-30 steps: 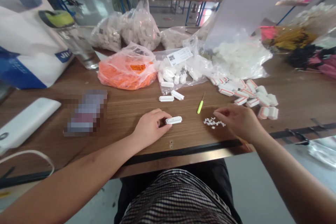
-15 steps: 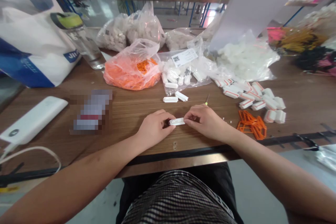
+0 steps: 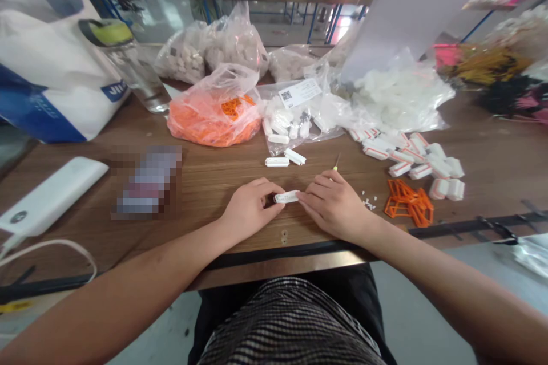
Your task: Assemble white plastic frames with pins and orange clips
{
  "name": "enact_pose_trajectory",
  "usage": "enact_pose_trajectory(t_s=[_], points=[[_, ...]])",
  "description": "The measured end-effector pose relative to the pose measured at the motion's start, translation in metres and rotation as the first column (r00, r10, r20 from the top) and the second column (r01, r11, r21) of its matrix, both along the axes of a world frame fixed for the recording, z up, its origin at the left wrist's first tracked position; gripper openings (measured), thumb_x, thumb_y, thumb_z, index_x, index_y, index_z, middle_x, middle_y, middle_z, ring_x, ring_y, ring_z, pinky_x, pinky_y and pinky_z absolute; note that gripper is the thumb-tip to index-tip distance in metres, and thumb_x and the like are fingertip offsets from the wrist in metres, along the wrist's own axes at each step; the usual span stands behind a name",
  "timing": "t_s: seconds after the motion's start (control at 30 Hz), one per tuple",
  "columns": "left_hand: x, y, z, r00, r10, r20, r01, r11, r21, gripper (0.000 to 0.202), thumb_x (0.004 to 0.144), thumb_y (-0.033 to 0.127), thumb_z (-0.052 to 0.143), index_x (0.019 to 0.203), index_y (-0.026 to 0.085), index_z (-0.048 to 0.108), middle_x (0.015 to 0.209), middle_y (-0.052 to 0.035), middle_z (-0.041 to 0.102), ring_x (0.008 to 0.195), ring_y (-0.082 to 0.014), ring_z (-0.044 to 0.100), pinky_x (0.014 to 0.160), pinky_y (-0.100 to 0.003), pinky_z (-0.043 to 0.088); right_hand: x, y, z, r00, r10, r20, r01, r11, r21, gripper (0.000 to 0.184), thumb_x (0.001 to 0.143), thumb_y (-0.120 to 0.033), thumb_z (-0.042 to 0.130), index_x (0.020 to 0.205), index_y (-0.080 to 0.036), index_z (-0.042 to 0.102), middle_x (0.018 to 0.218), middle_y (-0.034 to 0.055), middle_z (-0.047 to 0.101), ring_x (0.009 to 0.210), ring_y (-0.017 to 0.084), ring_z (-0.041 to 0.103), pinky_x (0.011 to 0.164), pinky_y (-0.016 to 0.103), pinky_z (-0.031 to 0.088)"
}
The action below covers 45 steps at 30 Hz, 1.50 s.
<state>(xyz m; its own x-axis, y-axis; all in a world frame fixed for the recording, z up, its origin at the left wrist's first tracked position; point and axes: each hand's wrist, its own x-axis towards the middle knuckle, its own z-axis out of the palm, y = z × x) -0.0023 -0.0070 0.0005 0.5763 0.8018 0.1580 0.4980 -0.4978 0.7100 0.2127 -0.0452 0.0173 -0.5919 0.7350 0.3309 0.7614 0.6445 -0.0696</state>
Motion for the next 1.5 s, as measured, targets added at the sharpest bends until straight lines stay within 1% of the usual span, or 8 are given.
enact_pose_trajectory(t_s=[0.13,0.57,0.67,0.77,0.9,1.13,1.3,1.5], points=[[-0.001,0.0,-0.001,1.0,-0.006,0.003,0.006,1.0,-0.007,0.015,0.079,0.018,0.067,0.094,0.022,0.07,0.075,0.0026,0.057,0.059,-0.0102,0.048,0.061,-0.026,0.04,0.002,-0.003,-0.001,0.987,-0.047,-0.152,0.049,0.999,0.007,0.021,0.091,-0.019,0.051,0.091,-0.019,0.072,0.075,0.0038,0.071,0.072,0.019,0.058,0.075,0.036,0.038],[-0.002,0.002,-0.003,1.0,-0.01,0.013,0.009,1.0,0.017,0.015,0.079,0.019,0.067,0.094,0.023,0.07,0.074,0.0029,0.057,0.057,-0.0097,0.047,0.059,-0.024,0.041,0.009,-0.005,0.001,0.976,-0.145,-0.163,0.136,0.988,-0.069,0.024,0.089,-0.021,0.048,0.087,-0.019,0.072,0.075,0.0046,0.071,0.072,0.019,0.061,0.074,0.036,0.041],[-0.002,0.002,-0.003,1.0,-0.007,0.005,0.007,1.0,0.003,0.015,0.079,0.019,0.067,0.094,0.022,0.069,0.078,0.0024,0.059,0.056,-0.0092,0.047,0.059,-0.025,0.041,0.053,-0.004,0.006,0.918,-0.371,-0.141,0.351,0.924,-0.151,0.021,0.085,-0.024,0.053,0.076,-0.022,0.072,0.074,0.0038,0.072,0.073,0.021,0.064,0.072,0.037,0.042],[-0.002,0.002,-0.002,1.0,-0.004,-0.019,0.005,1.0,0.003,0.015,0.079,0.019,0.067,0.094,0.023,0.069,0.079,0.0022,0.059,0.057,-0.0095,0.048,0.061,-0.025,0.042,0.1,-0.006,0.006,0.829,-0.559,-0.011,0.523,0.783,-0.336,0.016,0.079,-0.025,0.06,0.068,-0.025,0.072,0.065,0.0023,0.071,0.061,0.021,0.064,0.059,0.035,0.044],[-0.001,0.003,-0.001,0.999,-0.013,-0.032,0.014,1.0,0.023,0.014,0.08,0.02,0.067,0.094,0.023,0.069,0.075,0.0025,0.058,0.058,-0.0103,0.048,0.062,-0.026,0.042,0.127,-0.011,0.001,0.784,-0.621,-0.011,0.537,0.687,-0.49,0.013,0.078,-0.032,0.064,0.073,-0.027,0.075,0.069,0.0027,0.074,0.057,0.021,0.064,0.053,0.035,0.047],[-0.001,0.003,-0.001,1.0,-0.018,-0.023,0.019,0.999,0.029,0.015,0.08,0.02,0.067,0.094,0.022,0.069,0.077,0.0018,0.06,0.057,-0.01,0.048,0.06,-0.025,0.042,0.119,-0.011,-0.003,0.832,-0.553,-0.047,0.487,0.768,-0.416,0.014,0.076,-0.028,0.063,0.065,-0.027,0.071,0.062,0.0015,0.072,0.054,0.019,0.064,0.048,0.032,0.046],[0.0,0.001,0.0,1.0,-0.011,-0.021,0.012,1.0,0.016,0.013,0.08,0.019,0.067,0.092,0.022,0.069,0.075,0.0022,0.059,0.059,-0.0107,0.049,0.062,-0.026,0.042,0.105,-0.007,0.004,0.774,-0.627,-0.089,0.52,0.709,-0.476,0.012,0.071,-0.023,0.064,0.06,-0.025,0.069,0.055,0.0003,0.068,0.051,0.017,0.062,0.049,0.031,0.046],[0.001,-0.001,0.002,1.0,0.016,-0.007,-0.016,1.0,-0.027,0.013,0.078,0.017,0.067,0.09,0.022,0.069,0.077,0.0026,0.059,0.057,-0.0096,0.048,0.061,-0.026,0.042,0.03,0.002,0.023,0.829,-0.391,-0.399,0.158,0.849,-0.504,0.012,0.078,-0.024,0.062,0.068,-0.022,0.068,0.068,-0.0003,0.069,0.065,0.014,0.062,0.065,0.029,0.048]])
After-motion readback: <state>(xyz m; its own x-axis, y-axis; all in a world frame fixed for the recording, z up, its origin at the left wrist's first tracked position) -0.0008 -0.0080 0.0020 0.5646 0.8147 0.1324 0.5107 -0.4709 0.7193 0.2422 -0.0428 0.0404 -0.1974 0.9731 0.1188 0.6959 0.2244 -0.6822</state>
